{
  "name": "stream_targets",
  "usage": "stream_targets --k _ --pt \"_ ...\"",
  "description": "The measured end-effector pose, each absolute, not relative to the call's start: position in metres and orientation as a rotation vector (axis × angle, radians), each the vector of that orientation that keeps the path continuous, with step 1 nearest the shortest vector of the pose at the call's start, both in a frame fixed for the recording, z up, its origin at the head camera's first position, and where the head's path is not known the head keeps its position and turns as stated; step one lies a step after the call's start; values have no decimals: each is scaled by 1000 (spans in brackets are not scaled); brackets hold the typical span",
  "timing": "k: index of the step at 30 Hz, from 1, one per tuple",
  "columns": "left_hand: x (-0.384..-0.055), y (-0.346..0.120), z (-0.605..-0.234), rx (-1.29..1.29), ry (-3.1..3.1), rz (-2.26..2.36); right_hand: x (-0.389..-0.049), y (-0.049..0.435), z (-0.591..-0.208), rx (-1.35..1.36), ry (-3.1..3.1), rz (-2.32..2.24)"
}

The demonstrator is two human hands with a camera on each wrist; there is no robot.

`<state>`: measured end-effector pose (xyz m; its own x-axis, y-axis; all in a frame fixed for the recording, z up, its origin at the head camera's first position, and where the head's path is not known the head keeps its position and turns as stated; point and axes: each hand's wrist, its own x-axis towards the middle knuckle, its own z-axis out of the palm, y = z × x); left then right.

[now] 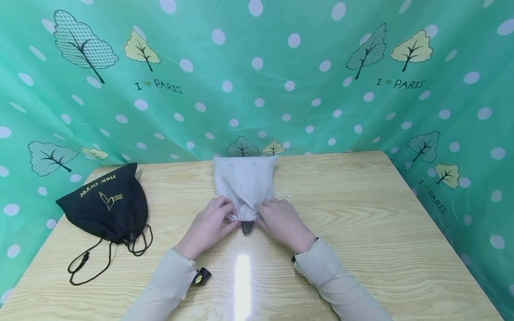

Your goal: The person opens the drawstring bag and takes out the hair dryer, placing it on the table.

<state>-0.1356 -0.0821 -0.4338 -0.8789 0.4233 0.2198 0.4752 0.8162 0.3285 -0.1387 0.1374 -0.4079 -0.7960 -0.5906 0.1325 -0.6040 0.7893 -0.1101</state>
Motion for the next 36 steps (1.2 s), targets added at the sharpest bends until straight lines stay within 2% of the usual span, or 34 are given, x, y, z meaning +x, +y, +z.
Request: stream_targets --k 36 --pt "-136 -83 -431 -634 -2893 -689 -140 143 -409 919 -2873 350"
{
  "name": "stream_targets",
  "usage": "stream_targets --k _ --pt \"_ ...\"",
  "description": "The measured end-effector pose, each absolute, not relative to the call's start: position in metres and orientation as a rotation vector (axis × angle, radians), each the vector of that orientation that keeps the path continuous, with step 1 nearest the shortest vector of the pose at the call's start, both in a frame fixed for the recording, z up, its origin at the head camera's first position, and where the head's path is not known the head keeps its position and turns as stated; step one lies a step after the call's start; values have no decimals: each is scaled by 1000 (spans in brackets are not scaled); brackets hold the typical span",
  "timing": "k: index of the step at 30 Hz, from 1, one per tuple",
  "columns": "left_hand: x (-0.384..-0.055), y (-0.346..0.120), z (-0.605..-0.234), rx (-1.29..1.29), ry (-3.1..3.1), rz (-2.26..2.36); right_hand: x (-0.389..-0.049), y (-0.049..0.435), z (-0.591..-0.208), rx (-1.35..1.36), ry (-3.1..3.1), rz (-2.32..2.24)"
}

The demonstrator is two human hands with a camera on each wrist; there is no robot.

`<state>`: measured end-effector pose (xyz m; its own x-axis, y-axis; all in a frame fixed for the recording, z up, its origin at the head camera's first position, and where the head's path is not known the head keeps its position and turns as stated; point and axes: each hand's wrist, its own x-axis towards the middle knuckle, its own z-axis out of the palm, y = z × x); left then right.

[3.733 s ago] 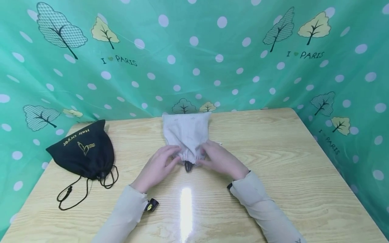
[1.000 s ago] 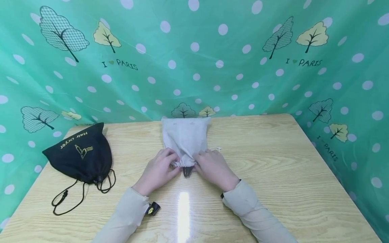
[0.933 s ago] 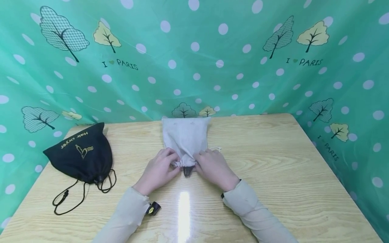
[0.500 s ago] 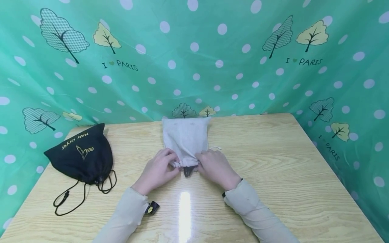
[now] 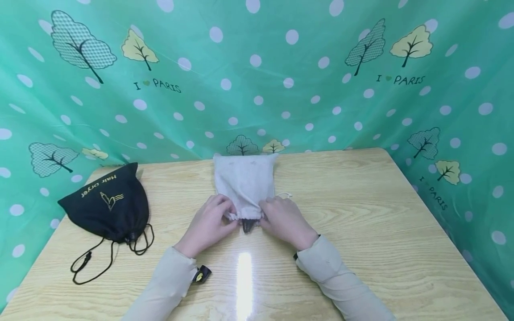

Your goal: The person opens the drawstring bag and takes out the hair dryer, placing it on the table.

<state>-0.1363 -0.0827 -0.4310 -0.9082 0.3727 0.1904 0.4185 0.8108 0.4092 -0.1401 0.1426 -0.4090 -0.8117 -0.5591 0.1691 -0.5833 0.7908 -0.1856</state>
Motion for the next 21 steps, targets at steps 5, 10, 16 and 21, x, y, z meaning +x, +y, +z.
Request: stream_targets --k 5,10,16,21 --pt "-136 -80 -433 -652 -2860 -695 -140 142 -409 912 -2884 336" --pt "-136 -78 -433 -653 -2845 -690 -140 142 -409 911 -2884 343" --pt "-136 -79 -433 -635 -2871 -688 -140 142 -409 916 -2875 350" --pt "-136 -79 -434 -623 -2881 -691 -140 142 -409 919 -2872 361"
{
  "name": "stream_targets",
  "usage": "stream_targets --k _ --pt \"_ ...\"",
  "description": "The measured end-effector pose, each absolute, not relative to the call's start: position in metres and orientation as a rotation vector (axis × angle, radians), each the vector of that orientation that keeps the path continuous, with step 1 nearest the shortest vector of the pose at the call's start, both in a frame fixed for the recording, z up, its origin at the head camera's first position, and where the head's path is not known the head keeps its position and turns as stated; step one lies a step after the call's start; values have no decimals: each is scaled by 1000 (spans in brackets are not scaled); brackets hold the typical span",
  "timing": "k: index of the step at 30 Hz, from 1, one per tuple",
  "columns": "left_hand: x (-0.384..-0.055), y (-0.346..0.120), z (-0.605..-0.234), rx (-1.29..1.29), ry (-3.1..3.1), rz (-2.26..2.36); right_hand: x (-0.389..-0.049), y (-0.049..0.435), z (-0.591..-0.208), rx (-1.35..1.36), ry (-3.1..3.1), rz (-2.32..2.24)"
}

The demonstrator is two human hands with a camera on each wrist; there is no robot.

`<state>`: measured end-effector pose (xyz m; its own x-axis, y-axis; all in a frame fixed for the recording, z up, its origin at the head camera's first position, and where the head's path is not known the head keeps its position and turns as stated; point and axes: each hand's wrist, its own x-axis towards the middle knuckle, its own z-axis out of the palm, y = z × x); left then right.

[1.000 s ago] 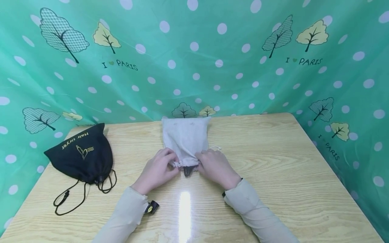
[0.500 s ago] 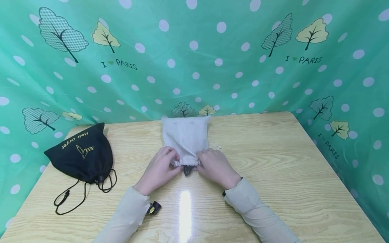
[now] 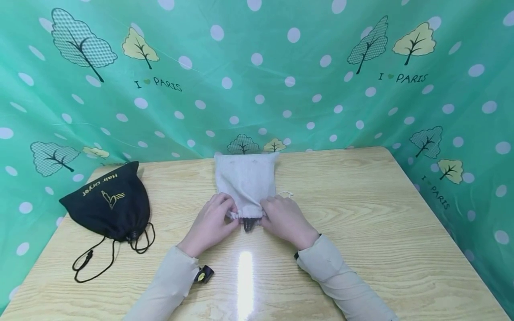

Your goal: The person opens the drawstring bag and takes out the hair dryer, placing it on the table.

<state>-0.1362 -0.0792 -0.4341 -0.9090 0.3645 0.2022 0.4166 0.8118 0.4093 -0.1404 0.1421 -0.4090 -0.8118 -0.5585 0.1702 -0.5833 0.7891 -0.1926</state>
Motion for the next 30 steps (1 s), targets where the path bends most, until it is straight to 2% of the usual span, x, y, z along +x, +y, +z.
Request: stream_targets --k 30 --pt "-136 -80 -431 -586 -2920 -669 -143 146 -407 886 -2929 456"
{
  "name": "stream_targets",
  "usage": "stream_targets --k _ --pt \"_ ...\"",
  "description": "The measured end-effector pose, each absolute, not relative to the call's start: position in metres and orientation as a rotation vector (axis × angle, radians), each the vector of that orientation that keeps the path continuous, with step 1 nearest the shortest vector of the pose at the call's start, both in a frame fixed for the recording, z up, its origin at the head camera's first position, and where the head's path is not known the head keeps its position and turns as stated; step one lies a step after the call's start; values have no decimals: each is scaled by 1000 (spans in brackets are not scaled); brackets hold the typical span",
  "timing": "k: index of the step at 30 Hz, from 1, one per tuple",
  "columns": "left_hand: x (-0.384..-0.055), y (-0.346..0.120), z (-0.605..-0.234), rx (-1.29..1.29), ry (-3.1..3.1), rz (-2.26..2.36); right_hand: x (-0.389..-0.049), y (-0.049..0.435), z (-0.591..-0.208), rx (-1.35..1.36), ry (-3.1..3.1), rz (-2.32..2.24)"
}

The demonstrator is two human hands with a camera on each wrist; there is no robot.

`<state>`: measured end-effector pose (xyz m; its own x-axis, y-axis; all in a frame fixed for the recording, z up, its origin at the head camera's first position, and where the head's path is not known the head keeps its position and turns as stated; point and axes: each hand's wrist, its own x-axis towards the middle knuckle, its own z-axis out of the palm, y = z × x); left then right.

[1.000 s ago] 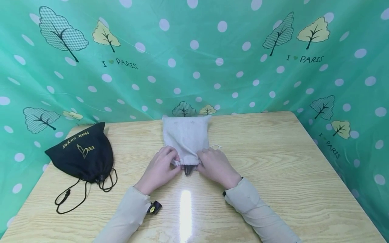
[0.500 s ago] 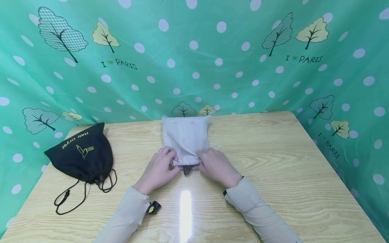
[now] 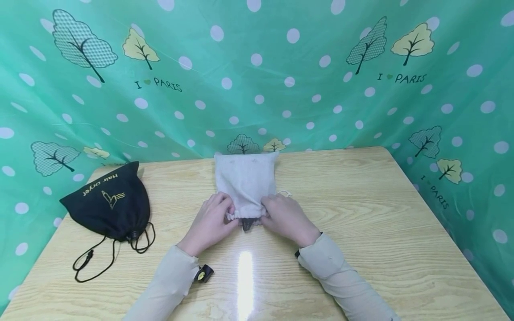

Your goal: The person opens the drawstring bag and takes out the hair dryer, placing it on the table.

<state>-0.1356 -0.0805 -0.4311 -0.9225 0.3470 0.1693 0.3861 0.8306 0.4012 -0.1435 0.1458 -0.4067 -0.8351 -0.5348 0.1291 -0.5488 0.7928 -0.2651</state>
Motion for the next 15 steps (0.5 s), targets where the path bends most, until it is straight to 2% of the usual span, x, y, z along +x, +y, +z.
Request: stream_targets --k 15 --pt "-136 -81 -433 -563 -2893 -713 -145 148 -410 901 -2905 420"
